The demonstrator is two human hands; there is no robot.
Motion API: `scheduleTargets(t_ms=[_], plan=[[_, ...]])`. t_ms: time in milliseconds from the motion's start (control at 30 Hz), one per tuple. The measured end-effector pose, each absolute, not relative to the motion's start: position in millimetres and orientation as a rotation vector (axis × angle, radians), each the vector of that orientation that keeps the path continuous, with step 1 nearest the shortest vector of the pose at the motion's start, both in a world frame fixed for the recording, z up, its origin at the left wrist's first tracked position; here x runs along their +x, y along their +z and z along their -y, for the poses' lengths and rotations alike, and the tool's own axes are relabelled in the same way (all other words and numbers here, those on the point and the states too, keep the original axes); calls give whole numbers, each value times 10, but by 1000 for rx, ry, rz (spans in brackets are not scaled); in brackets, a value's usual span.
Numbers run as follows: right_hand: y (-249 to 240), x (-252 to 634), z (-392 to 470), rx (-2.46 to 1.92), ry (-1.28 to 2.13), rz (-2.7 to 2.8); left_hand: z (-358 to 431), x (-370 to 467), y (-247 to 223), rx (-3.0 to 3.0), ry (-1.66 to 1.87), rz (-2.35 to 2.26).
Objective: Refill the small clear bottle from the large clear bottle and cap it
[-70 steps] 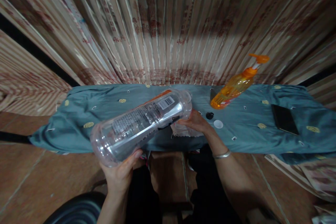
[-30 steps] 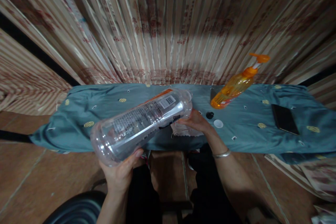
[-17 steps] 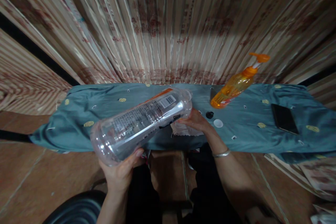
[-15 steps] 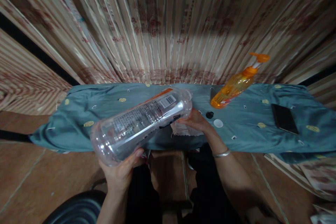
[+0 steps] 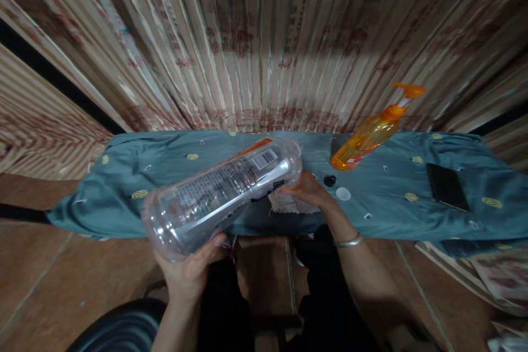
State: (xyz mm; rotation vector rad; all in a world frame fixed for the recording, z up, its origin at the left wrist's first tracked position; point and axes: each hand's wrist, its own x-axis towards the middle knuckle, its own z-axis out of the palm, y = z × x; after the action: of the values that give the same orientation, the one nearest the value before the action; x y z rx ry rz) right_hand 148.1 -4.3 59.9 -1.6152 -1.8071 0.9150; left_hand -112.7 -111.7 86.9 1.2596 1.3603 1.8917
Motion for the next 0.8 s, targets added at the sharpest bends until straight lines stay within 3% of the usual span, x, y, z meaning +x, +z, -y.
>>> scheduleTargets(t_ms=[800], plan=[[618,1486,51,-1619,915,1812,1122,-1118,931,1342,1873,-1424]])
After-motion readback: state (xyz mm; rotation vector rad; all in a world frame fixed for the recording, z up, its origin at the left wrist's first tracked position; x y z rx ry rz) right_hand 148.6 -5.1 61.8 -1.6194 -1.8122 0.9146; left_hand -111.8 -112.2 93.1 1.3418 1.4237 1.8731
